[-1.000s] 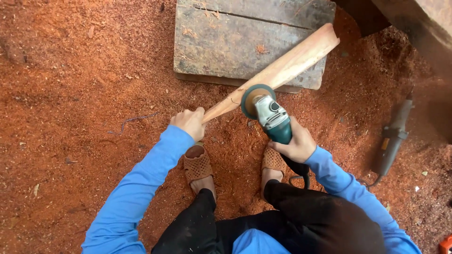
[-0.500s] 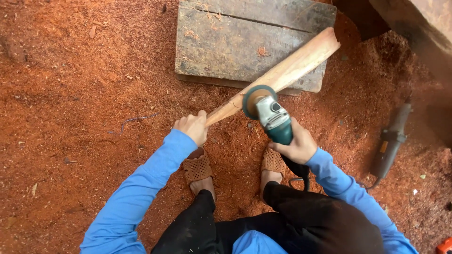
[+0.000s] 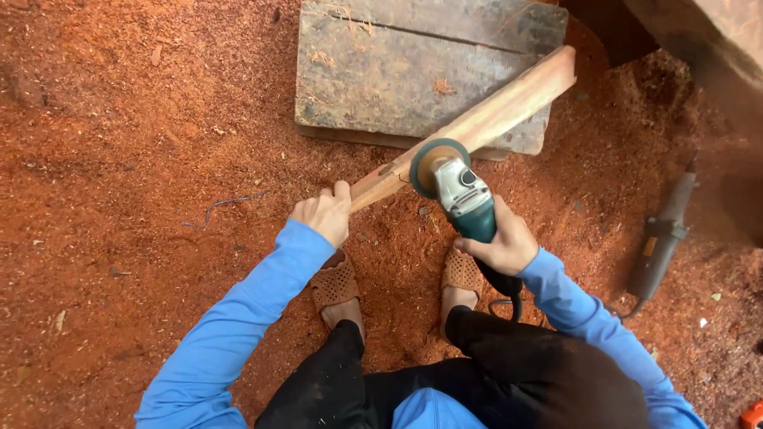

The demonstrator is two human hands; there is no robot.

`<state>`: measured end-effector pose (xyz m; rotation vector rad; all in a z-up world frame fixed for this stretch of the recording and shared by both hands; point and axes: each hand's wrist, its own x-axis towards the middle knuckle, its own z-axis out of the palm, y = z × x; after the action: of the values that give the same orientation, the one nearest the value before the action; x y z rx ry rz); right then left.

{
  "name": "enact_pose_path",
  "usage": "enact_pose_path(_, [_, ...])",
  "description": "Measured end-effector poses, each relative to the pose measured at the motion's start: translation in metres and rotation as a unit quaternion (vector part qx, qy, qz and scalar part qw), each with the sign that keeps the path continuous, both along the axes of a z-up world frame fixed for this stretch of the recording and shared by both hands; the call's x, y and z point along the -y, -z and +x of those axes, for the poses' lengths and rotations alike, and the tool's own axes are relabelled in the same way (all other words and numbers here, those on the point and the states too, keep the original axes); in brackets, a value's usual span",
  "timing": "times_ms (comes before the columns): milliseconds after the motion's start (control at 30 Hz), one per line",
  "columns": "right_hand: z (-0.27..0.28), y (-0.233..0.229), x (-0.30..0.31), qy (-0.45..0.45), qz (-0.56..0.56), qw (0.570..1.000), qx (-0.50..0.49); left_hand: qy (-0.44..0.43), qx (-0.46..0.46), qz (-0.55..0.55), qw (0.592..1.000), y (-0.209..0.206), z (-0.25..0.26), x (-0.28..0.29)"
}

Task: Sanding a piece of wood using an angle grinder with a sanding disc.

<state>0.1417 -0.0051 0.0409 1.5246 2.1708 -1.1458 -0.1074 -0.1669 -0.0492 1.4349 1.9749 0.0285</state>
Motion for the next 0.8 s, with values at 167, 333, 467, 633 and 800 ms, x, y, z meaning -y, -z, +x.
enact_pose_path(167, [0.015,0.010,-0.012,0.010,0.026,1.000,-0.013,0.012,-0.034,0.013,0.999,0.004,0.003,0.002])
enact_pose_path(333, [0.001,-0.007,-0.004,0.010,0.016,0.999,-0.043,0.016,-0.040,0.014,0.999,0.011,0.008,0.001])
enact_pose_path(467, [0.004,0.003,-0.002,-0.020,0.000,1.000,-0.021,0.013,-0.074,0.057,0.996,0.017,0.011,0.005])
enact_pose_path(633, [0.004,-0.004,-0.001,-0.016,0.011,0.999,-0.026,0.013,-0.083,0.067,0.994,0.023,0.014,0.006])
enact_pose_path(800, [0.018,0.005,-0.014,-0.005,0.042,0.999,-0.030,0.011,-0.109,0.086,0.990,0.031,0.018,0.008])
